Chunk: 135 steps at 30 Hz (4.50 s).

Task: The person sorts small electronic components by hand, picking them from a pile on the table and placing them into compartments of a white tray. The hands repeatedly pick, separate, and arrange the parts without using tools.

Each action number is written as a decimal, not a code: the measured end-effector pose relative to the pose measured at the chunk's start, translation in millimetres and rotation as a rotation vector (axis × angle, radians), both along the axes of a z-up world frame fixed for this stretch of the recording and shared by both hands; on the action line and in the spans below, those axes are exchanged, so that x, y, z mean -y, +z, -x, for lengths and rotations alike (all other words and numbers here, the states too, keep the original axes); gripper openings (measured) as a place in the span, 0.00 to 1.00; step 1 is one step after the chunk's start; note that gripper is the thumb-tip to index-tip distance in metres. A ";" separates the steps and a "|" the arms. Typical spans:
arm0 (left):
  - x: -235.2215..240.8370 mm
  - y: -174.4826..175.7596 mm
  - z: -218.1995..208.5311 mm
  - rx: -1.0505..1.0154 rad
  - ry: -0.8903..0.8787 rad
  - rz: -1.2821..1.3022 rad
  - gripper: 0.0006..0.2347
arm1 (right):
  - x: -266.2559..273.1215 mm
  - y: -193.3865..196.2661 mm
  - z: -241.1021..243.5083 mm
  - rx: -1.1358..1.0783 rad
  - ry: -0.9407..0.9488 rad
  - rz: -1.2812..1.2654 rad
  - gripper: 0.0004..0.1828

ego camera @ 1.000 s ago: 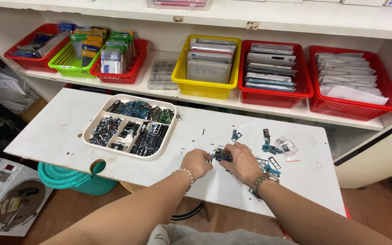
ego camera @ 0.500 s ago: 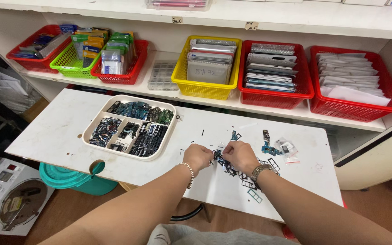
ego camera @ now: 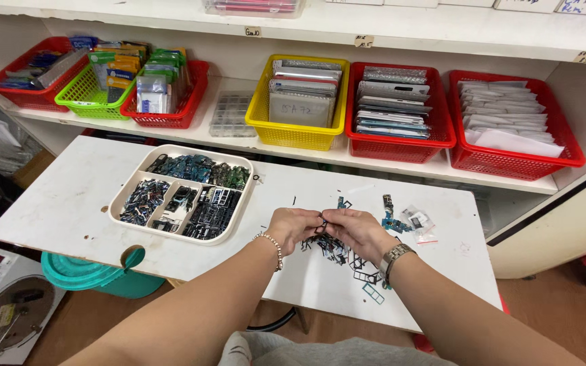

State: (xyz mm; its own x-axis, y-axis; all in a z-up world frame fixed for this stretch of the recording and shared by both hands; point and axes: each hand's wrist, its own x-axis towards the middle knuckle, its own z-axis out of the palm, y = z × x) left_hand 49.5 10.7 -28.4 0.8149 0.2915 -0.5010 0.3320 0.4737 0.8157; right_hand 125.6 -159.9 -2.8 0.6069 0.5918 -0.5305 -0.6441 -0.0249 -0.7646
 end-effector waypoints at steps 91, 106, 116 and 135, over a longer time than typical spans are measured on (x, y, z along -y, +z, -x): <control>-273.2 6.3 109.0 -0.241 -0.117 -0.913 0.05 | -288.8 -1.4 60.2 0.722 0.388 0.446 0.05; -237.3 18.2 115.3 -0.188 0.016 -1.060 0.06 | -288.8 22.5 103.5 1.082 0.207 0.730 0.14; -145.6 36.2 61.1 -0.008 -0.142 -1.001 0.04 | -155.3 22.6 67.6 0.865 -0.009 0.731 0.12; -11.9 -2.9 34.5 -0.186 -0.367 -1.216 0.16 | -26.7 50.5 67.0 1.263 0.562 0.796 0.31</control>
